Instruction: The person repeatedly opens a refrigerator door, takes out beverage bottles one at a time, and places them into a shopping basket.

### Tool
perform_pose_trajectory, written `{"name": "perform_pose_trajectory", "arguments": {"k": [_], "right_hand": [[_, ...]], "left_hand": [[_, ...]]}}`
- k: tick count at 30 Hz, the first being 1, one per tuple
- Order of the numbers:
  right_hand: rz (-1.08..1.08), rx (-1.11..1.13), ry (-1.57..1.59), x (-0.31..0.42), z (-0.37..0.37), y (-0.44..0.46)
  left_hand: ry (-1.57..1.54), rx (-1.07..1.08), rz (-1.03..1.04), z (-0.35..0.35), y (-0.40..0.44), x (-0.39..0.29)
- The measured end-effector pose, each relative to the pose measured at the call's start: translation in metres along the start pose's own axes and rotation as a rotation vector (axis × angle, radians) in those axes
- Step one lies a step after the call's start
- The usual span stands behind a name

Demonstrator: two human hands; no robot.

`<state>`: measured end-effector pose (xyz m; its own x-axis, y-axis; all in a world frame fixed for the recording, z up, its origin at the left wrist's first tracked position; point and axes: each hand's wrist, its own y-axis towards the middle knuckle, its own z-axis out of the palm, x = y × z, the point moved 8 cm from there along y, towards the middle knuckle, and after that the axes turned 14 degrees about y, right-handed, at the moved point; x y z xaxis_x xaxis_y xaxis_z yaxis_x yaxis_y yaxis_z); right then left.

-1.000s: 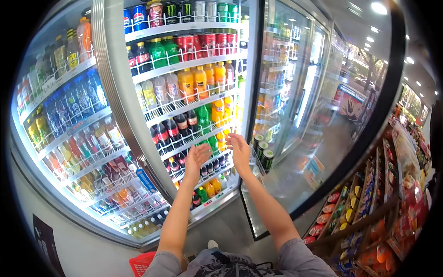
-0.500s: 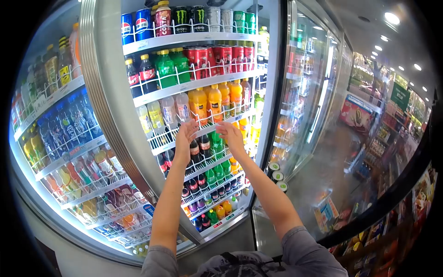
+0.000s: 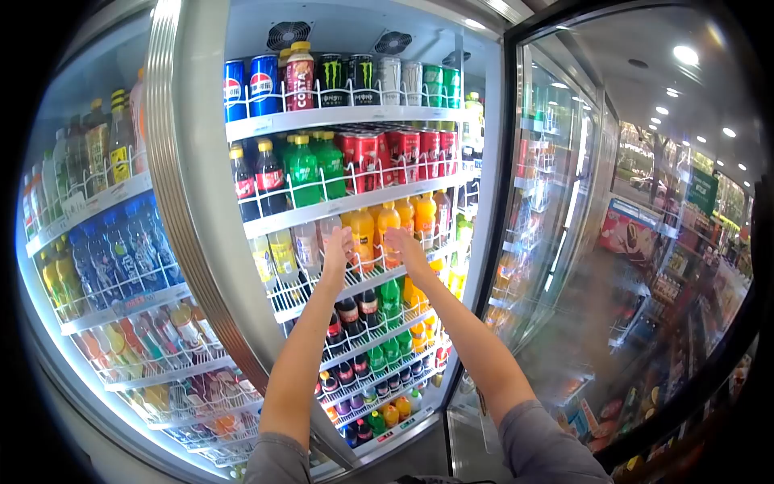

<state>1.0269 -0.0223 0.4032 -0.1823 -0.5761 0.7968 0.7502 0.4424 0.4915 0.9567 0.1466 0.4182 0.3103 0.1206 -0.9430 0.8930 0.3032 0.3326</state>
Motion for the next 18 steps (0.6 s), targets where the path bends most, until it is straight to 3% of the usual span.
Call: {"name": "perform_pose_trajectory", "arguments": {"k": [7, 13, 18], "right_hand": [[0.114, -0.045, 0.076, -0.035, 0.005, 0.031], [0.155, -0.084, 0.094, -0.071, 0.008, 0.048], [0.096, -0.099, 0.094, -0.11, -0.008, 0.074]], "left_hand": [[0.011, -0.035, -0.115, -0.012, 0.049, 0.038], [-0.023, -0.003, -0.015, -0.001, 0.067, 0.074], [-0.12, 0.052, 0.067, 0.013, 0.053, 0.054]]}}
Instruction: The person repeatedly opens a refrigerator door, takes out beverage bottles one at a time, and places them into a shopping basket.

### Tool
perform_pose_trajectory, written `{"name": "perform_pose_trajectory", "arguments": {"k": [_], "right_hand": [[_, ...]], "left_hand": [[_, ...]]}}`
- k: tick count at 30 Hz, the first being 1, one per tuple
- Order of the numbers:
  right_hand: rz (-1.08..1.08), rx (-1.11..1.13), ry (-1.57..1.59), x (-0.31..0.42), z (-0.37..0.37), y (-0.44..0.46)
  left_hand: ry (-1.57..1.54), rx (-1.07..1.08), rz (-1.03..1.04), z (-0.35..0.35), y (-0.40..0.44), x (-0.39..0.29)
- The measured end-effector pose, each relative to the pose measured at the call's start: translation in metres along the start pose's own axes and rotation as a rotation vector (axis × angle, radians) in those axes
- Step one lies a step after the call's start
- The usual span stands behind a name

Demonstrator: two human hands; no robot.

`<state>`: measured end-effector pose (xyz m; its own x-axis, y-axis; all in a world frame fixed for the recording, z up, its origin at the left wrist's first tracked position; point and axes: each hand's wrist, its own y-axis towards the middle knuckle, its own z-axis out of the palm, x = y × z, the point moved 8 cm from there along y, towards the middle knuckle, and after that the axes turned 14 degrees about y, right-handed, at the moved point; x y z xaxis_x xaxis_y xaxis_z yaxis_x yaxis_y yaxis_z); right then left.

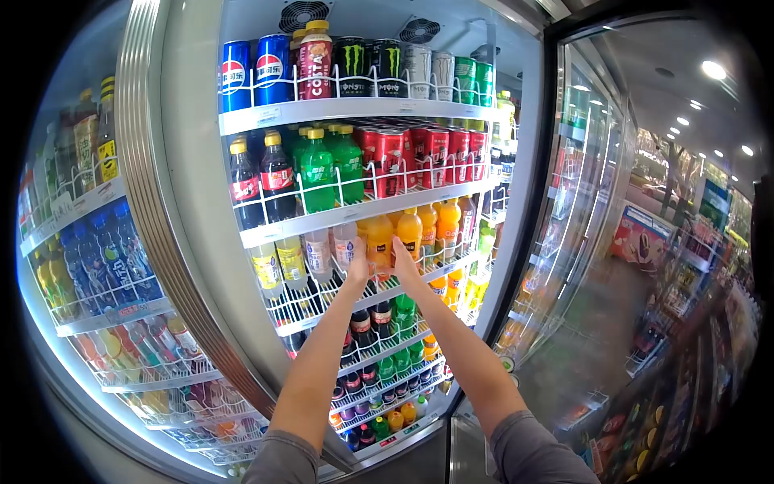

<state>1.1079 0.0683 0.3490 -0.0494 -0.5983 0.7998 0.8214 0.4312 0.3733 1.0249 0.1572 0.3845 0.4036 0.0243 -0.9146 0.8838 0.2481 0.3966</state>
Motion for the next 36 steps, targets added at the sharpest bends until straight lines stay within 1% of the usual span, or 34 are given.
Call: {"name": "perform_pose_trajectory", "arguments": {"k": [1, 3, 5, 6, 7, 9, 11, 13, 14, 15, 17, 19, 21, 23, 24, 25, 27, 28, 29, 30, 31, 33, 34, 35, 36], "right_hand": [[-0.008, -0.033, -0.034, -0.005, -0.006, 0.006], [0.007, -0.024, -0.027, -0.018, -0.012, 0.015], [-0.003, -0.005, 0.057, -0.028, -0.019, 0.02], [0.085, -0.011, 0.147, -0.006, 0.004, -0.007], [0.093, -0.017, 0.144, 0.006, 0.012, -0.017], [0.099, -0.012, 0.118, 0.016, 0.017, -0.027], [0.121, -0.016, 0.171, 0.016, 0.017, -0.035], [0.052, -0.026, 0.159, 0.028, 0.018, -0.05], [0.011, -0.028, 0.152, 0.038, 0.019, -0.056], [0.002, -0.03, 0.152, 0.039, 0.016, -0.059], [-0.103, 0.027, 0.169, 0.036, 0.008, -0.067], [-0.149, 0.044, 0.243, 0.036, 0.006, -0.076], [-0.205, 0.071, 0.245, 0.047, 0.012, -0.09], [-0.261, 0.033, 0.134, 0.059, 0.014, -0.102], [-0.295, 0.102, 0.121, 0.065, 0.018, -0.102], [-0.331, 0.103, -0.029, 0.081, 0.023, -0.11], [-0.394, 0.14, -0.279, 0.115, 0.04, -0.128], [-0.375, 0.139, -0.276, 0.119, 0.038, -0.134], [-0.425, 0.128, -0.417, 0.128, 0.039, -0.14], [-0.477, 0.116, -0.56, 0.134, 0.039, -0.149], [-0.466, 0.113, -0.559, 0.139, 0.041, -0.161], [-0.303, 0.157, -0.338, 0.141, 0.042, -0.179], [-0.233, 0.179, -0.293, 0.143, 0.043, -0.188], [-0.234, 0.171, -0.298, 0.145, 0.039, -0.196], [-0.2, 0.153, -0.283, 0.143, 0.034, -0.206]], "left_hand": [[-0.016, -0.006, -0.004, -0.001, 0.003, 0.004], [-0.034, -0.019, -0.01, -0.005, 0.01, 0.016], [0.004, -0.014, -0.041, -0.009, 0.019, 0.032], [0.003, -0.086, 0.113, -0.014, 0.025, 0.033], [-0.002, -0.087, 0.104, -0.014, 0.024, 0.033], [-0.055, -0.044, -0.101, -0.013, 0.019, 0.041], [-0.073, -0.004, -0.139, -0.013, 0.011, 0.036], [0.077, 0.006, -0.07, -0.013, 0.007, 0.03], [0.067, -0.084, -0.015, -0.013, 0.004, 0.025], [0.068, -0.077, -0.009, -0.012, 0.003, 0.03], [0.118, -0.033, 0.075, -0.014, -0.003, 0.03], [0.191, -0.039, 0.153, -0.009, -0.019, 0.01], [0.234, -0.052, 0.223, -0.004, -0.029, 0.006], [0.282, -0.052, 0.325, 0.008, -0.05, -0.03], [0.314, -0.057, 0.323, 0.013, -0.056, -0.043], [0.352, -0.065, 0.317, 0.016, -0.062, -0.054], [0.249, -0.043, 0.34, 0.018, -0.07, -0.067], [0.219, -0.031, 0.335, 0.023, -0.077, -0.074], [0.189, -0.016, 0.334, 0.026, -0.084, -0.082], [0.161, 0.048, 0.326, 0.027, -0.083, -0.073], [0.16, 0.047, 0.316, 0.028, -0.093, -0.075], [0.024, 0.165, 0.148, 0.043, -0.109, -0.067], [-0.008, 0.2, 0.149, 0.047, -0.116, -0.065], [-0.013, 0.207, 0.147, 0.05, -0.123, -0.063], [0.122, 0.208, 0.194, 0.053, -0.13, -0.066]]}}
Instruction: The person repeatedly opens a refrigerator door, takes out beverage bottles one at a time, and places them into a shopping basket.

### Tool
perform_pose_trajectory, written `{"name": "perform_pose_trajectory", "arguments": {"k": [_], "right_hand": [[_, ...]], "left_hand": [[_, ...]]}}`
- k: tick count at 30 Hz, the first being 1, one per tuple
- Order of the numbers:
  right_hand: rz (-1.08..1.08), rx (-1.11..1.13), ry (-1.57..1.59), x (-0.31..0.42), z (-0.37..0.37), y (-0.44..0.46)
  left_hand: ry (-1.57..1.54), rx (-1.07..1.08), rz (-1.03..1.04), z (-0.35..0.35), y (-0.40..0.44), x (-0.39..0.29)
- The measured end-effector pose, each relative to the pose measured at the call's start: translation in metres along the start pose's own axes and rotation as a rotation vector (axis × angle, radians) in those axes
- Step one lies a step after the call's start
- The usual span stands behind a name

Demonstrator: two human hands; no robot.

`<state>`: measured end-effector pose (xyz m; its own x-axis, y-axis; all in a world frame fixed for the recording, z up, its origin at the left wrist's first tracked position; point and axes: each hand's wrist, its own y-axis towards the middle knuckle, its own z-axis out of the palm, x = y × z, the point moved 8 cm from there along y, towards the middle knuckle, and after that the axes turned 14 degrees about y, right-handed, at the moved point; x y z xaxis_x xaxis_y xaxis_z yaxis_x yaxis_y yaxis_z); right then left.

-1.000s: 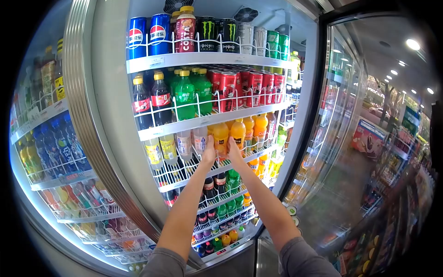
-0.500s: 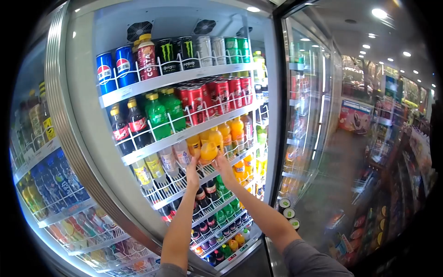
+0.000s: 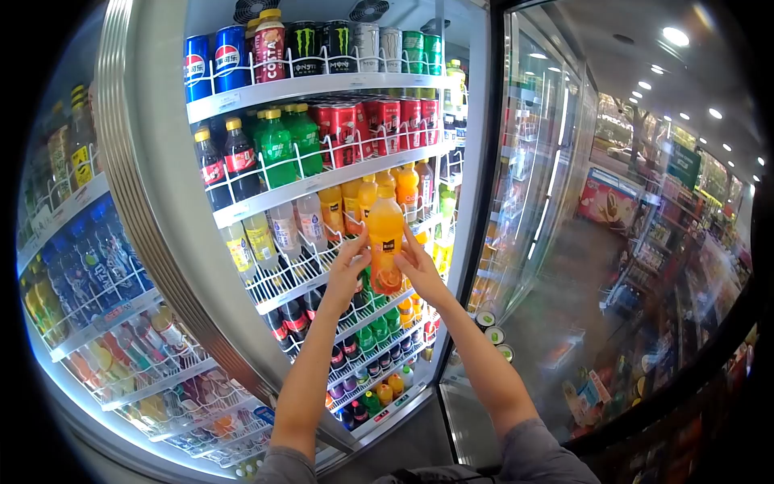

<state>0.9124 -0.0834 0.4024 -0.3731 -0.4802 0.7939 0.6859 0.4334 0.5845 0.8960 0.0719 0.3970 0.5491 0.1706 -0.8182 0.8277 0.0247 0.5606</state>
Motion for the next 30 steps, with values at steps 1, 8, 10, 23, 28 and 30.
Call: {"name": "perform_pose_trajectory", "arguments": {"k": [1, 8, 10, 23, 28, 30], "right_hand": [[0.032, -0.015, 0.015, -0.002, -0.002, -0.009], [0.094, -0.11, 0.028, 0.009, -0.019, -0.066], [0.09, -0.091, 0.03, 0.016, -0.018, -0.081], [0.157, 0.136, 0.29, 0.067, 0.052, -0.151], [0.209, 0.326, 0.388, 0.053, 0.116, -0.194], [0.287, 0.386, 0.424, 0.049, 0.138, -0.212]], "left_hand": [[0.137, 0.012, 0.036, 0.005, -0.005, -0.005], [-0.016, 0.278, -0.075, 0.054, -0.058, -0.014], [-0.013, 0.285, -0.059, 0.064, -0.075, -0.021], [0.272, 0.0, -0.13, 0.064, -0.198, -0.128], [0.293, -0.16, -0.2, 0.036, -0.286, -0.138], [0.314, -0.217, -0.228, 0.028, -0.319, -0.139]]}}
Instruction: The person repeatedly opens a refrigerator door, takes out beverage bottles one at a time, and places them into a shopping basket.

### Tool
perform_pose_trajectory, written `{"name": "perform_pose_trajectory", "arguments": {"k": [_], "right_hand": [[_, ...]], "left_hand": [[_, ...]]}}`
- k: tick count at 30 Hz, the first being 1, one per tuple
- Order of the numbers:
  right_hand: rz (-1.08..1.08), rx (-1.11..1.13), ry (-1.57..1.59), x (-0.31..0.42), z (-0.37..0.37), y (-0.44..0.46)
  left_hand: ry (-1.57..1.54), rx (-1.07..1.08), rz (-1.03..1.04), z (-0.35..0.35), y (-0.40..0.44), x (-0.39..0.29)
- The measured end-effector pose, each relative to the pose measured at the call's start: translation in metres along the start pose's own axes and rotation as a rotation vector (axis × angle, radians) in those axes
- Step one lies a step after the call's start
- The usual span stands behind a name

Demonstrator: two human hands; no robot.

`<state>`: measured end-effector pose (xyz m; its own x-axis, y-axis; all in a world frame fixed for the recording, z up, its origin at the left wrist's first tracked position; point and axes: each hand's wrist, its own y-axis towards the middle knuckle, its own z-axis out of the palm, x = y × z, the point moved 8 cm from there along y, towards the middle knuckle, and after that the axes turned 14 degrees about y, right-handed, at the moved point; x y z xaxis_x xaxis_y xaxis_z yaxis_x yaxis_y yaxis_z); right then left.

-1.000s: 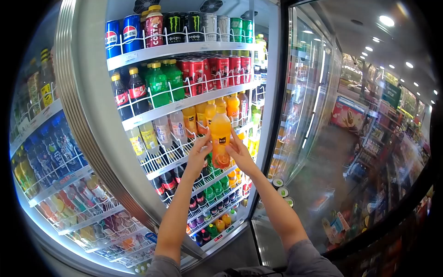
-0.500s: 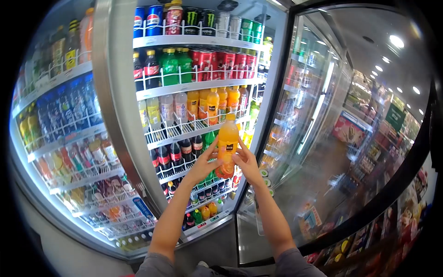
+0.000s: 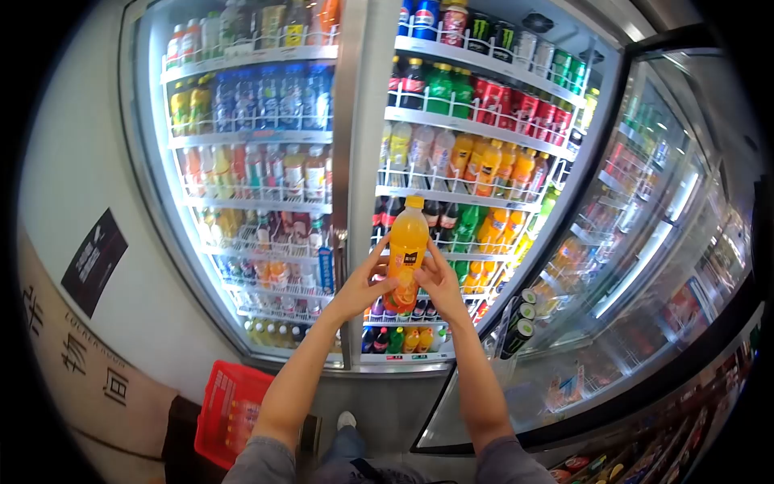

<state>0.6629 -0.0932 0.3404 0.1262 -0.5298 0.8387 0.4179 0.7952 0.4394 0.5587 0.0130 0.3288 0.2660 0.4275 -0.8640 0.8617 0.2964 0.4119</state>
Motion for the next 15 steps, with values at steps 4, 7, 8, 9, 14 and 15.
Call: {"name": "perform_pose_trajectory", "arguments": {"k": [4, 7, 8, 9, 14, 15], "right_hand": [[0.088, 0.089, 0.07, -0.034, 0.039, -0.012], [0.132, 0.148, 0.047, -0.052, 0.065, -0.016], [0.156, 0.185, 0.037, -0.059, 0.072, -0.018], [0.176, 0.219, 0.024, -0.061, 0.08, -0.021], [0.352, 0.352, 0.084, -0.086, 0.109, -0.035], [0.355, 0.374, 0.067, -0.093, 0.115, -0.035]], "left_hand": [[-0.012, -0.106, -0.075, -0.023, -0.057, 0.004], [0.0, -0.171, -0.126, -0.042, -0.095, 0.002], [-0.002, -0.177, -0.151, -0.044, -0.107, 0.002], [0.003, -0.195, -0.154, -0.047, -0.118, 0.002], [-0.153, -0.329, -0.173, -0.049, -0.167, 0.013], [-0.188, -0.366, -0.181, -0.052, -0.176, 0.016]]}}
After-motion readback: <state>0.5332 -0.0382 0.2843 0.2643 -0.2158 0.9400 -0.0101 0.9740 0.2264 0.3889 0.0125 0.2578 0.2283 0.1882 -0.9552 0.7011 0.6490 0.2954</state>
